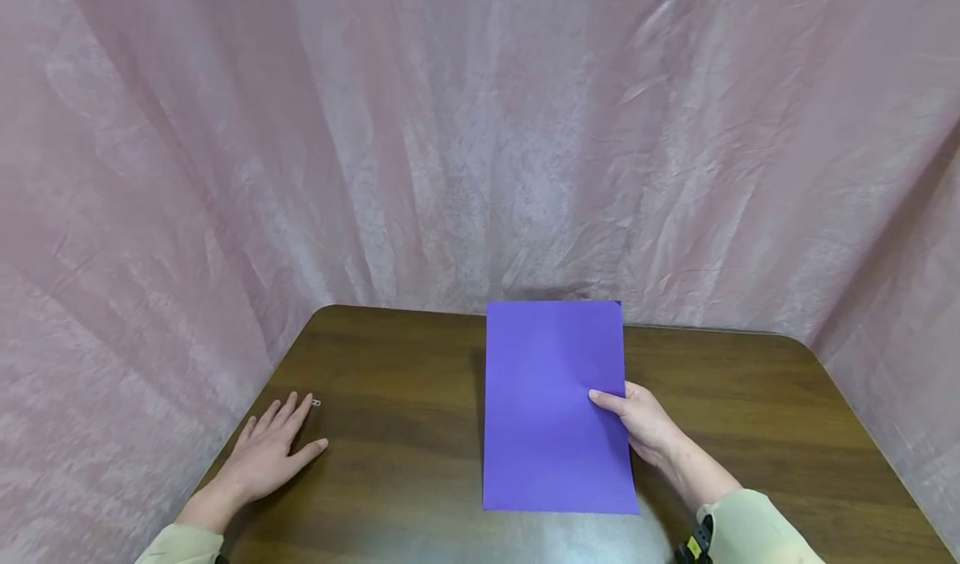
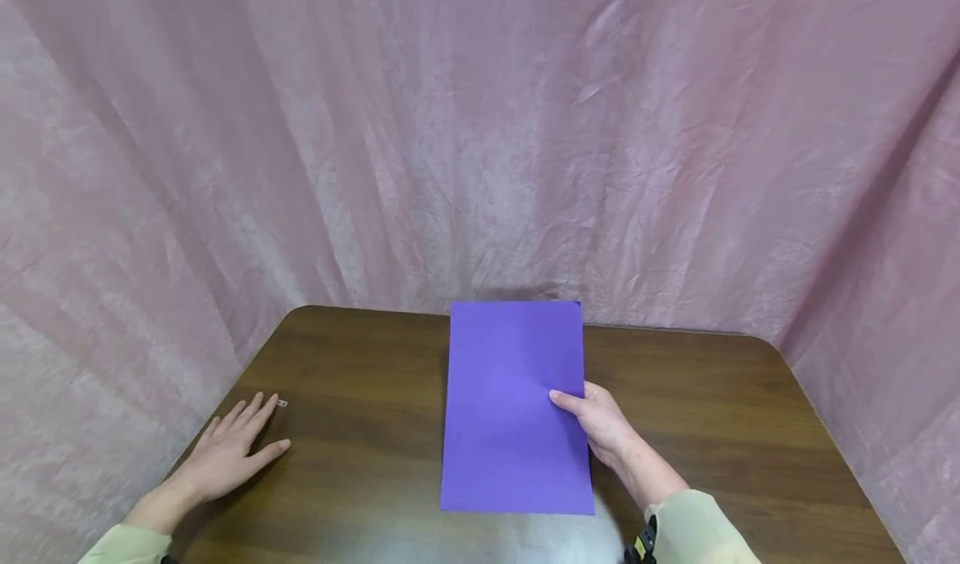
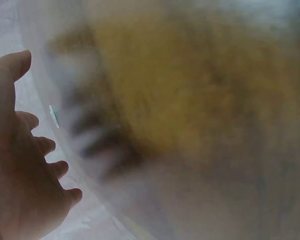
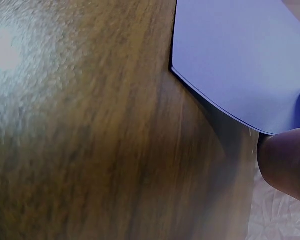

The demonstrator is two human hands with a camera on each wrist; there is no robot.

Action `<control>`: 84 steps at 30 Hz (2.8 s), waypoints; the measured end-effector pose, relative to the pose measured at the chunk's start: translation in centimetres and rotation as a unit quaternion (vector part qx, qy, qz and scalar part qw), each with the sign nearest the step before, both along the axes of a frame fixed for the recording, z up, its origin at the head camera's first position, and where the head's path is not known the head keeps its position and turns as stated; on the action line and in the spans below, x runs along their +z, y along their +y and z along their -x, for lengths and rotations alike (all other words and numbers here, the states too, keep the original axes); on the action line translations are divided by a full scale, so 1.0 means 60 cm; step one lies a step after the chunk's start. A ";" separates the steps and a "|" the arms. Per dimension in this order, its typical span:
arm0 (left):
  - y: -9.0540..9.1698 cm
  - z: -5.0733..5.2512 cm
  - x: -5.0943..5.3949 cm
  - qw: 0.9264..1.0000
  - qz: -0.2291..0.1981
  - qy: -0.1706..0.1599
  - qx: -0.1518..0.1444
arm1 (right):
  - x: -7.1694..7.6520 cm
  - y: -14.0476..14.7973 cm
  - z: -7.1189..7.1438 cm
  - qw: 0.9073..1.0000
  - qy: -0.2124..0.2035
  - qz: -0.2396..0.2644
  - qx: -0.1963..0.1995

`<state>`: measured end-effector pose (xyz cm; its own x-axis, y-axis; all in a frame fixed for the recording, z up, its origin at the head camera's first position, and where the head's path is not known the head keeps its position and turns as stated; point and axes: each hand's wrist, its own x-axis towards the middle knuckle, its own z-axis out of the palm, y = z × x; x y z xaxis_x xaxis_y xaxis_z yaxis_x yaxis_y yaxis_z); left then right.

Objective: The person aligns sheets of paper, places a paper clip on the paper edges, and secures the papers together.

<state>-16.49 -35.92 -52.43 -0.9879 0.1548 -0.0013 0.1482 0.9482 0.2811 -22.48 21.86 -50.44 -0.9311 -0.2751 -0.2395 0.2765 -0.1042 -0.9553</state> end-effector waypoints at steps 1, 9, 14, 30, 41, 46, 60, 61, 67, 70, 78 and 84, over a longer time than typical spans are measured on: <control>0.001 -0.002 0.000 1.000 0.000 -0.001 -0.001 | -0.001 0.000 0.000 1.000 -0.001 0.001 -0.001; 0.015 0.001 0.003 1.000 -0.001 -0.008 -0.008 | 0.000 0.000 0.000 1.000 0.001 0.004 -0.004; 0.018 -0.001 -0.002 1.000 0.000 -0.009 -0.012 | 0.000 -0.001 -0.001 1.000 0.002 0.001 0.001; 0.015 -0.005 -0.017 1.000 -0.017 -0.016 -0.013 | -0.010 -0.005 -0.001 1.000 0.000 0.002 0.003; 0.017 0.001 -0.012 1.000 -0.012 -0.010 -0.012 | -0.003 -0.004 -0.003 1.000 0.002 0.002 0.002; 0.015 0.003 -0.013 1.000 -0.014 -0.005 -0.012 | -0.001 -0.003 -0.004 1.000 0.004 0.006 0.006; 0.037 0.016 -0.011 1.000 -0.009 0.004 -0.026 | -0.009 0.000 -0.001 1.000 0.000 -0.007 -0.001; 0.041 0.018 -0.011 1.000 -0.008 0.006 -0.027 | -0.009 0.001 -0.002 1.000 -0.001 -0.006 -0.002; 0.061 0.026 -0.008 0.999 -0.004 0.011 -0.034 | -0.009 0.002 -0.002 1.000 -0.003 -0.003 -0.007; 0.070 0.032 -0.009 0.999 0.000 0.015 -0.037 | -0.009 0.002 -0.002 1.000 -0.003 -0.001 -0.009; 0.097 0.050 -0.014 0.999 -0.001 0.012 -0.053 | -0.008 0.003 -0.001 1.000 -0.004 0.000 -0.014; 0.134 0.067 -0.019 0.997 0.008 0.014 -0.076 | -0.007 0.009 -0.003 1.000 -0.002 0.000 -0.013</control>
